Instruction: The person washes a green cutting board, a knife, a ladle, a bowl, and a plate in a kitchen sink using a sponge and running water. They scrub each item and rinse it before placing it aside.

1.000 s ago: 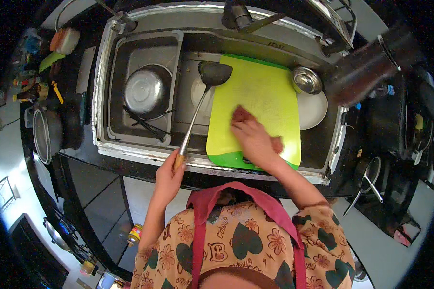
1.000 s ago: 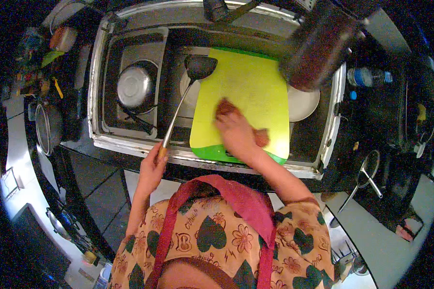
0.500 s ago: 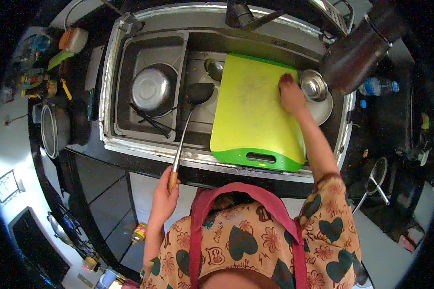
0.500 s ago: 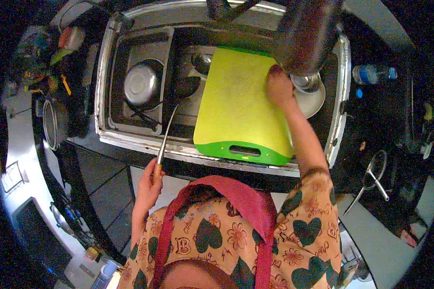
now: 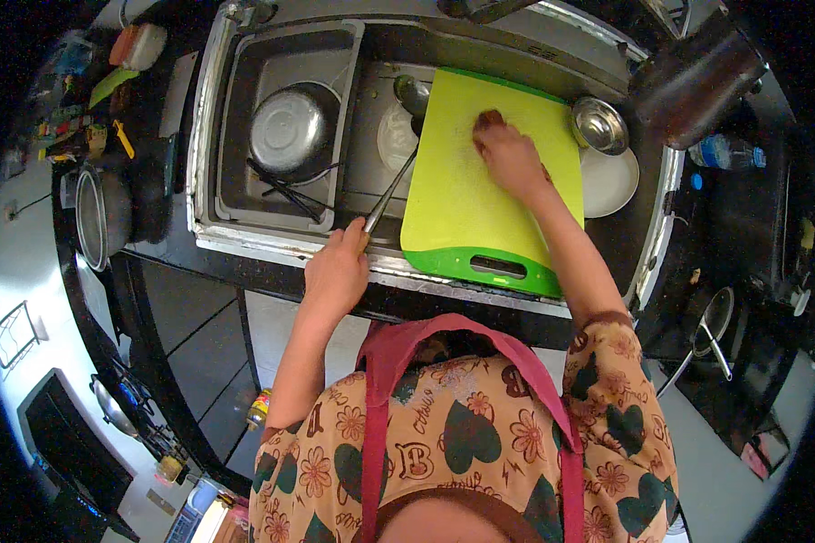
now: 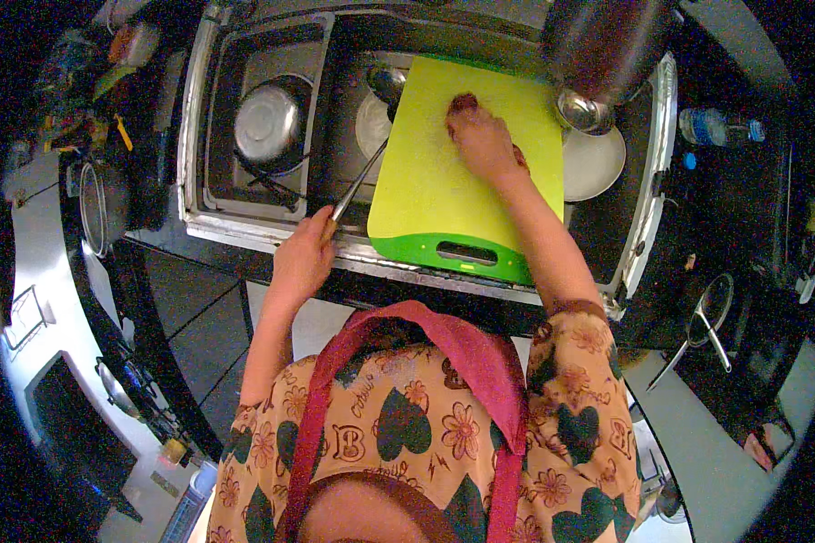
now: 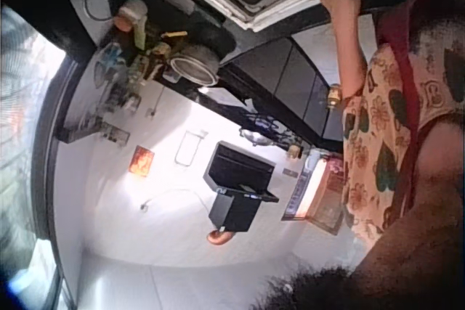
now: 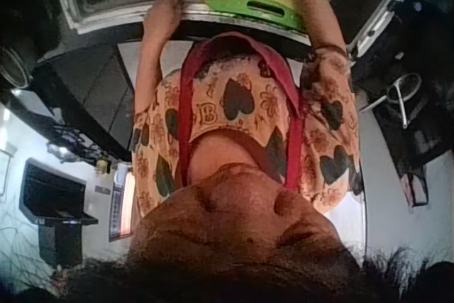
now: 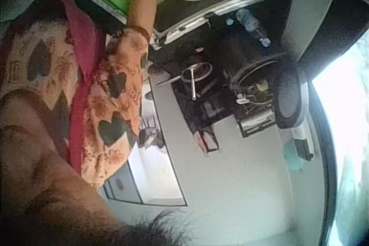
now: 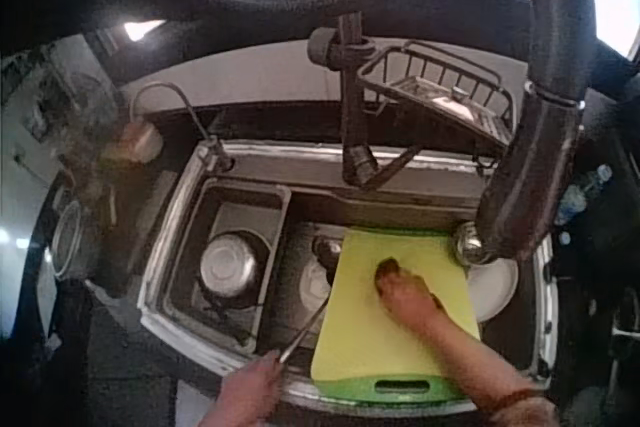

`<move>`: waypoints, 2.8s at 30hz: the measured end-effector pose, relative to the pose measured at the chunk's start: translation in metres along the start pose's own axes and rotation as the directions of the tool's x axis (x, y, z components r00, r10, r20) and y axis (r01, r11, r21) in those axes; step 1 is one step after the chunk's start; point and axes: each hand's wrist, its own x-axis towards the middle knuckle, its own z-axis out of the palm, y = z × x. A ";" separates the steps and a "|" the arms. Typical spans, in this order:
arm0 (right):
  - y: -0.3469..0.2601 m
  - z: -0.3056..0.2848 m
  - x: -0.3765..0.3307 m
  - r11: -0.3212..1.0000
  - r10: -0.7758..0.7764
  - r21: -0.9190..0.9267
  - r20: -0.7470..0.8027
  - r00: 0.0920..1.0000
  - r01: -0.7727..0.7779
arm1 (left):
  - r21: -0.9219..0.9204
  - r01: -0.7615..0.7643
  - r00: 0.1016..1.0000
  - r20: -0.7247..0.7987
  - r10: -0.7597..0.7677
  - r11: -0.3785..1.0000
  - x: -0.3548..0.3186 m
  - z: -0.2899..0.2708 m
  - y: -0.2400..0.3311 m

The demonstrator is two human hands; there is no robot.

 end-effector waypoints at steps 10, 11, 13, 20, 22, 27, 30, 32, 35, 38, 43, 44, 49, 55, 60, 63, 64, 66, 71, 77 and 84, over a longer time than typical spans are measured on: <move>-0.108 -0.041 -0.076 0.778 -0.491 0.425 -0.048 0.870 0.463 | 0.007 -0.066 0.994 -0.085 0.066 0.998 0.002 0.007 -0.002; -0.100 -0.020 -0.058 0.810 -0.476 0.359 -0.061 0.877 0.465 | 0.020 -0.061 0.994 -0.086 0.062 0.998 0.000 0.006 0.001; -0.060 0.009 -0.017 0.896 -0.356 0.235 -0.126 0.926 0.376 | 0.054 -0.053 0.994 -0.093 0.058 0.997 -0.003 -0.002 0.008; 0.048 -0.017 -0.075 0.986 0.080 -0.123 -0.230 0.970 -0.110 | 0.025 -0.091 0.986 -0.140 0.094 0.996 0.005 -0.009 0.004; 0.030 -0.038 -0.118 0.981 0.148 -0.103 -0.149 0.978 -0.165 | 0.010 -0.196 0.950 -0.246 0.193 0.981 0.015 -0.024 0.013; -0.068 -0.063 -0.160 0.931 -0.176 0.293 -0.171 0.969 0.220 | 0.018 -0.506 0.757 -0.471 0.454 0.862 0.081 -0.070 0.082; -0.079 -0.061 -0.131 0.932 -0.216 0.267 -0.131 0.968 0.244 | 0.108 -0.667 0.583 -0.540 0.607 0.737 0.136 -0.087 0.144; -0.055 -0.050 -0.110 0.973 -0.155 0.162 -0.066 0.986 0.163 | 0.291 -0.674 0.415 -0.610 0.674 0.679 0.174 -0.092 0.186; -0.010 -0.041 -0.106 0.994 0.016 0.111 -0.204 0.979 0.006 | 0.304 -0.693 0.328 -0.674 0.662 0.653 0.241 -0.080 0.207; 0.023 -0.050 -0.131 0.989 0.149 0.063 -0.296 0.944 -0.137 | 0.143 -0.703 0.545 -0.520 0.658 0.696 0.253 -0.073 0.203; 0.025 -0.060 -0.156 0.931 0.340 0.224 -0.249 0.907 -0.287 | 0.025 -0.758 0.584 -0.421 0.694 0.652 0.228 -0.061 0.186; 0.022 -0.061 -0.153 0.904 0.351 0.341 -0.249 0.903 -0.257 | 0.031 -0.742 0.583 -0.464 0.667 0.670 0.222 -0.056 0.183; 0.001 -0.070 -0.108 0.692 0.417 0.691 -0.147 0.897 -0.209 | -0.133 -0.650 0.661 -0.585 0.470 0.748 0.150 -0.029 0.158; 0.004 -0.087 -0.068 0.559 0.479 0.800 -0.095 0.873 -0.219 | -0.161 -0.720 0.690 -0.265 0.673 0.675 0.045 0.036 0.104; 0.003 -0.079 -0.108 0.874 0.033 0.486 -0.117 0.993 0.028 | -0.120 -0.832 0.554 -0.114 0.825 0.542 0.011 0.069 0.098; -0.005 -0.063 -0.136 0.882 -0.221 0.413 -0.067 0.973 0.229 | -0.119 -0.796 0.605 -0.168 0.778 0.594 0.017 0.074 0.104; 0.001 -0.060 -0.132 0.916 -0.234 0.321 -0.058 0.971 0.240 | -0.105 -0.798 0.603 -0.155 0.782 0.594 0.020 0.075 0.104; 0.039 -0.033 -0.123 0.983 -0.153 0.098 -0.042 0.987 0.157 | -0.074 -0.800 0.599 -0.106 0.793 0.595 0.021 0.077 0.104; 0.125 -0.007 -0.065 0.994 0.105 0.033 -0.214 0.971 -0.100 | -0.007 -0.795 0.605 -0.052 0.794 0.606 0.021 0.076 0.100; 0.026 -0.050 -0.157 0.963 -0.111 0.231 -0.119 0.987 0.136 | -0.016 -0.759 0.646 -0.139 0.751 0.651 0.012 0.059 0.059; -0.041 -0.030 -0.117 0.889 -0.339 0.316 -0.028 0.940 0.330 | -0.203 -0.687 0.727 -0.221 0.650 0.698 0.014 0.062 0.057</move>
